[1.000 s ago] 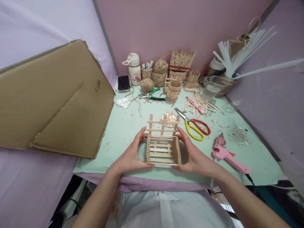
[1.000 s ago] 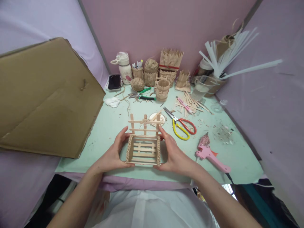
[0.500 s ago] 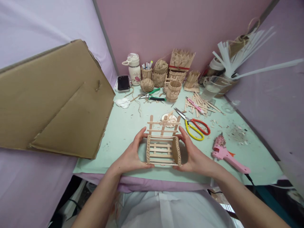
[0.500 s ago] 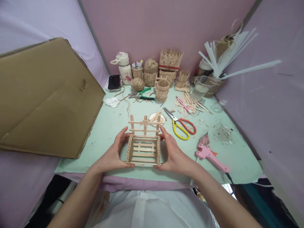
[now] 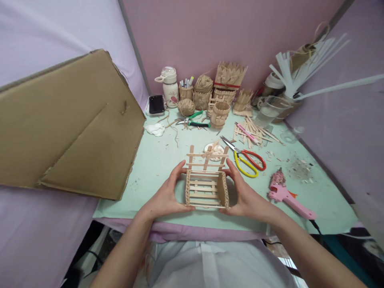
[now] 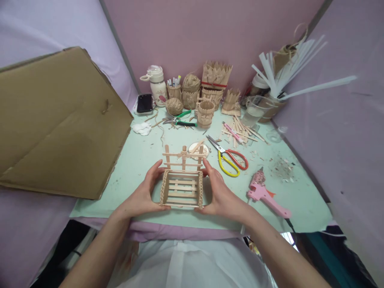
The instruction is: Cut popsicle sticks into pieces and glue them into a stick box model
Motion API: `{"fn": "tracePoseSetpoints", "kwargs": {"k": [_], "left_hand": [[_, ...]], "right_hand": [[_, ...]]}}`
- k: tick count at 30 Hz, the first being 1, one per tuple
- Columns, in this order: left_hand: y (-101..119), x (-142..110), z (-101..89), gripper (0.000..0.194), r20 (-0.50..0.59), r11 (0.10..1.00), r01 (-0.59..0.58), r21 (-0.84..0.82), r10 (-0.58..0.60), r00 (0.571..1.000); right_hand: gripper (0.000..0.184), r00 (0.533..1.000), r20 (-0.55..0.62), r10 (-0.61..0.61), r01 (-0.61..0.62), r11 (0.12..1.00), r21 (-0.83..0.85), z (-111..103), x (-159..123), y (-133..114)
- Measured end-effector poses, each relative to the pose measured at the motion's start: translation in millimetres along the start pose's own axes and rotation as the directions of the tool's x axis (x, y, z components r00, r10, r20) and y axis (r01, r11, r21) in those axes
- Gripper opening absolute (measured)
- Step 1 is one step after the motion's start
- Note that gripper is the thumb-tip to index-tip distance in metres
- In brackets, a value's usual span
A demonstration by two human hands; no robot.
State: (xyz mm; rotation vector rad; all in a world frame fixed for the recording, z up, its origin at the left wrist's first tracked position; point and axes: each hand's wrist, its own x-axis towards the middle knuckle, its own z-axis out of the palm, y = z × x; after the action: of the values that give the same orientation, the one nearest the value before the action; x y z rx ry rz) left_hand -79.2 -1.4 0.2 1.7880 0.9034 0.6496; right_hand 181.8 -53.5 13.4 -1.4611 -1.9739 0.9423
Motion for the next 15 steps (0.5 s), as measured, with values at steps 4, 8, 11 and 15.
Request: {"fn": "tracePoseSetpoints", "kwargs": {"k": [4,8,11,15], "left_hand": [[4.0,1.6,0.0,0.113,0.019,1.0,0.026,-0.007,-0.026,0.999],[6.3,3.6,-1.6,0.118,0.055,0.999,0.035,-0.022,-0.034,0.998],[6.4,4.6,-2.7,0.121,0.069,0.999,0.03,-0.036,-0.028,0.997],[5.7,5.4,-2.7,0.119,0.06,0.997,0.027,-0.071,-0.023,0.998]], "right_hand": [[0.119,1.0,-0.001,-0.011,0.01,1.0,-0.011,1.1,1.2,0.9],[0.117,1.0,0.015,0.024,-0.024,1.0,0.006,1.8,0.9,2.3],[0.117,0.999,0.026,0.031,-0.032,0.999,0.034,1.7,0.9,3.3],[0.117,0.999,0.028,0.03,-0.031,0.998,0.057,1.3,1.5,4.3]]}}
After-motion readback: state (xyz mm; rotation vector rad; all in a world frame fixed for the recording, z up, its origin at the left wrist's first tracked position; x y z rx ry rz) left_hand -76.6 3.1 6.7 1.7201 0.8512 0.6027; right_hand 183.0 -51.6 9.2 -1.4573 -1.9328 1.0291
